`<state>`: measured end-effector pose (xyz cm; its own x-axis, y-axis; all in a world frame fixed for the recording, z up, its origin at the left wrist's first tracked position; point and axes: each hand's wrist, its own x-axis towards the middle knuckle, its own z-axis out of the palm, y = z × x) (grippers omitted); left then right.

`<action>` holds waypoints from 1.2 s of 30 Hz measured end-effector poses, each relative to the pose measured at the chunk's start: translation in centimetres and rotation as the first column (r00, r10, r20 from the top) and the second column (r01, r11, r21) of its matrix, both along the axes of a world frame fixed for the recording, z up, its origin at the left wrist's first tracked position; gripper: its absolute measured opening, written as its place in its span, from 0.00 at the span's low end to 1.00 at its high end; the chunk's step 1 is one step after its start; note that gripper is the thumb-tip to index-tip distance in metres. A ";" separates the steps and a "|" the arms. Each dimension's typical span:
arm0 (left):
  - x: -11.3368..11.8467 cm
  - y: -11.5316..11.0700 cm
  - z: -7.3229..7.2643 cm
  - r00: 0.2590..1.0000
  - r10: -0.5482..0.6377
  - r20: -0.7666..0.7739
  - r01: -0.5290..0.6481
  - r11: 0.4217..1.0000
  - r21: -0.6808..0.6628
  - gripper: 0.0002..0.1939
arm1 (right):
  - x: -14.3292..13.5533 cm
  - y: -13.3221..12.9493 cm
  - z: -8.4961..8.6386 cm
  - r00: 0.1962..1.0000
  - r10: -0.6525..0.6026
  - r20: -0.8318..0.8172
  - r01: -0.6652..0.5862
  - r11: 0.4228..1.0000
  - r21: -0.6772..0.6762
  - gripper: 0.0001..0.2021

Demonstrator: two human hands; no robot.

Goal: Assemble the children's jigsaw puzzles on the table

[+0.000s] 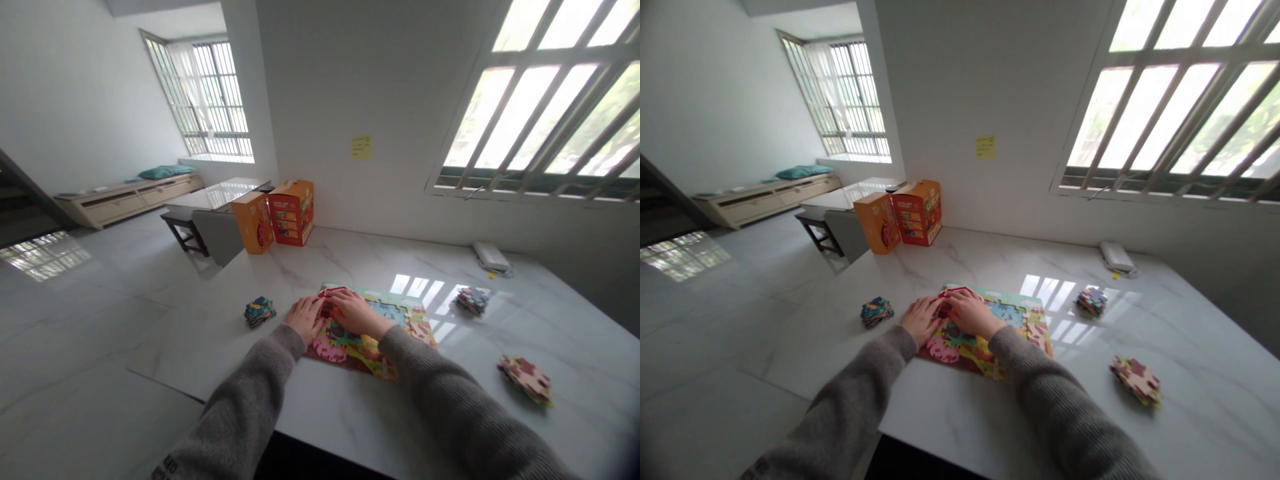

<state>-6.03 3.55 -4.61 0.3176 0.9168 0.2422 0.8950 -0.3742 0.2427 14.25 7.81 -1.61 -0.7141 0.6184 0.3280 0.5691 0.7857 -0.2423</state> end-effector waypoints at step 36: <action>-0.1 0.0 0.3 0.995 -0.019 -0.096 0.018 1.000 -0.009 0.25 | 0.3 5.5 0.0 0.968 -0.194 0.157 0.191 0.981 0.034 0.11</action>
